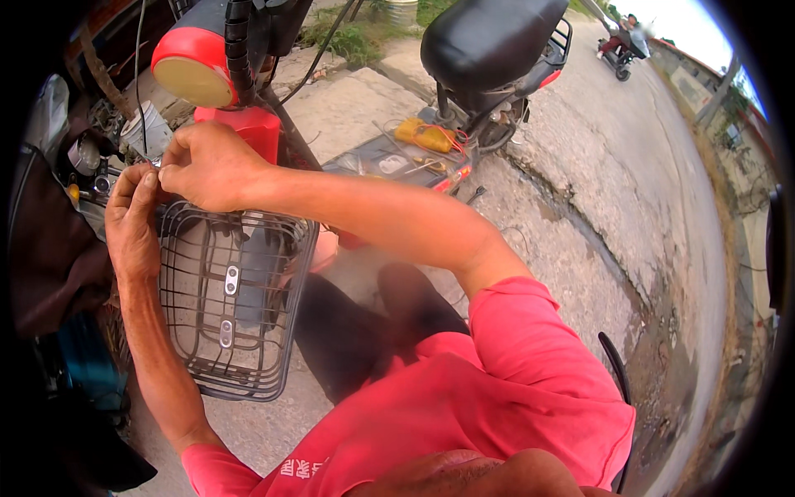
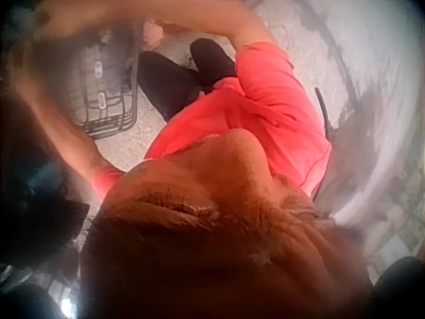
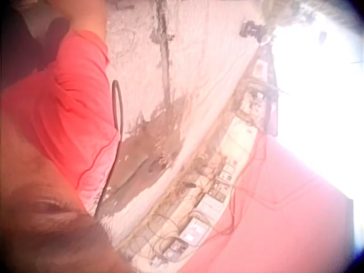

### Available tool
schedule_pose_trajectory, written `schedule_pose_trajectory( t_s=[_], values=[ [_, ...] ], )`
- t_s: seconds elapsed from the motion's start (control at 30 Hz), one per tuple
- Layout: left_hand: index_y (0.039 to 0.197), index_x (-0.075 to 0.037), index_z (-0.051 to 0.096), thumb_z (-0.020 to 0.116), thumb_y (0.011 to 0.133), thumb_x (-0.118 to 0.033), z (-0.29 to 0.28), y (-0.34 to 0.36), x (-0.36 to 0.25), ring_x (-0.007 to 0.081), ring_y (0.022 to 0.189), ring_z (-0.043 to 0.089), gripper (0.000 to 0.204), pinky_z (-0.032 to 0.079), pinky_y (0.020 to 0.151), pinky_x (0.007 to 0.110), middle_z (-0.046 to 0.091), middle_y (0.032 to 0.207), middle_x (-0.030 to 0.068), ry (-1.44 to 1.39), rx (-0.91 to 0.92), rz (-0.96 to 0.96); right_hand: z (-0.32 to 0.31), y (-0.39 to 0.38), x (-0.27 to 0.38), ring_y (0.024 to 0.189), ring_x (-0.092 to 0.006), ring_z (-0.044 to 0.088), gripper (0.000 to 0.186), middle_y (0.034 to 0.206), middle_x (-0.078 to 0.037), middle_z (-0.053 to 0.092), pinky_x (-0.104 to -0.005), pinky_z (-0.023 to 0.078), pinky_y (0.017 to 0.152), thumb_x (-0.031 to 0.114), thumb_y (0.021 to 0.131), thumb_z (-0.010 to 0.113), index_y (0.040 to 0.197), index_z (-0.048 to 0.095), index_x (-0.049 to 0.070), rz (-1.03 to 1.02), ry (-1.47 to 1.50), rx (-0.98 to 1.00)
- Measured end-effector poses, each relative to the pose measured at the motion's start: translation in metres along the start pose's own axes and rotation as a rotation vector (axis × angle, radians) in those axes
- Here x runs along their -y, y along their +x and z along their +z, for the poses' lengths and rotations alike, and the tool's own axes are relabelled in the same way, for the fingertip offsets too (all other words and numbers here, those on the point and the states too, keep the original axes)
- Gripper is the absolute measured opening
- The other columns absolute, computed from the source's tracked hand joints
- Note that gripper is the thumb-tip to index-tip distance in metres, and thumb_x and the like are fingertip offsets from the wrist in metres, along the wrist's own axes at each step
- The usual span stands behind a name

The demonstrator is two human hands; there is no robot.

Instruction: The person strips insulation from wires and twists them together by hand while working on the front electrical panel of a moped.

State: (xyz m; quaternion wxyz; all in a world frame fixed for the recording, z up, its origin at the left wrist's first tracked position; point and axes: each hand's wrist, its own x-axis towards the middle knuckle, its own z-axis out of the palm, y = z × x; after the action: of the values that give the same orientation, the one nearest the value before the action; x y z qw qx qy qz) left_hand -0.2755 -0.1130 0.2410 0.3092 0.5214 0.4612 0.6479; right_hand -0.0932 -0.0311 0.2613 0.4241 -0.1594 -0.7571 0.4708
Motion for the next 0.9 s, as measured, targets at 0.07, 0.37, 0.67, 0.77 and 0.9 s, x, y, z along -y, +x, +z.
schedule_pose_trajectory(
  t_s=[0.07,0.37,0.67,0.77,0.9],
  values=[
    [0.104,-0.005,0.061,0.060,0.097,-0.015,0.001,0.001,0.000,0.0092,0.090,0.059,0.013,0.048,0.085,0.026,0.062,0.098,0.0003,0.005,0.025,-0.023,-0.006,-0.001,0.003,0.086,-0.0264,0.068,0.024,0.088,-0.018,0.069,-0.0359,0.053,0.078,0.019,0.081,0.065,0.088,0.065,-0.003,-0.025,-0.112,0.050],
    [0.104,-0.005,0.060,0.060,0.097,-0.015,0.002,-0.002,-0.006,0.0095,0.086,0.061,0.013,0.050,0.082,0.027,0.063,0.095,0.0010,-0.089,0.048,-0.091,-0.005,0.000,0.013,0.083,-0.0344,0.066,0.026,0.086,-0.019,0.067,-0.0421,0.052,0.075,0.023,0.081,0.063,0.088,0.063,-0.002,-0.189,-0.343,0.055],
    [0.100,-0.008,0.063,0.063,0.095,-0.022,0.025,-0.001,-0.018,0.0135,0.081,0.063,0.015,0.050,0.074,0.029,0.066,0.092,0.0025,-0.249,0.128,-0.194,-0.008,-0.003,-0.010,0.068,-0.0136,0.063,0.020,0.077,-0.006,0.067,-0.0292,0.051,0.066,0.016,0.087,0.063,0.095,0.063,-0.003,0.011,0.008,0.016],
    [0.098,-0.007,0.064,0.064,0.094,-0.024,0.015,-0.008,-0.017,0.0128,0.076,0.061,0.017,0.049,0.063,0.029,0.065,0.088,0.0022,-0.260,0.094,-0.157,0.001,-0.013,0.002,0.067,-0.0100,0.060,0.020,0.076,-0.003,0.065,-0.0267,0.049,0.063,0.016,0.088,0.064,0.095,0.063,-0.002,0.150,0.049,0.095],
    [0.095,-0.007,0.065,0.063,0.094,-0.026,0.013,-0.010,-0.020,0.0134,0.073,0.059,0.019,0.046,0.055,0.029,0.064,0.084,0.0022,-0.219,0.094,-0.178,0.001,-0.017,-0.003,0.068,-0.0079,0.059,0.020,0.077,-0.003,0.065,-0.0250,0.048,0.063,0.016,0.088,0.065,0.094,0.064,-0.002,0.118,0.056,0.118]
  ],
)
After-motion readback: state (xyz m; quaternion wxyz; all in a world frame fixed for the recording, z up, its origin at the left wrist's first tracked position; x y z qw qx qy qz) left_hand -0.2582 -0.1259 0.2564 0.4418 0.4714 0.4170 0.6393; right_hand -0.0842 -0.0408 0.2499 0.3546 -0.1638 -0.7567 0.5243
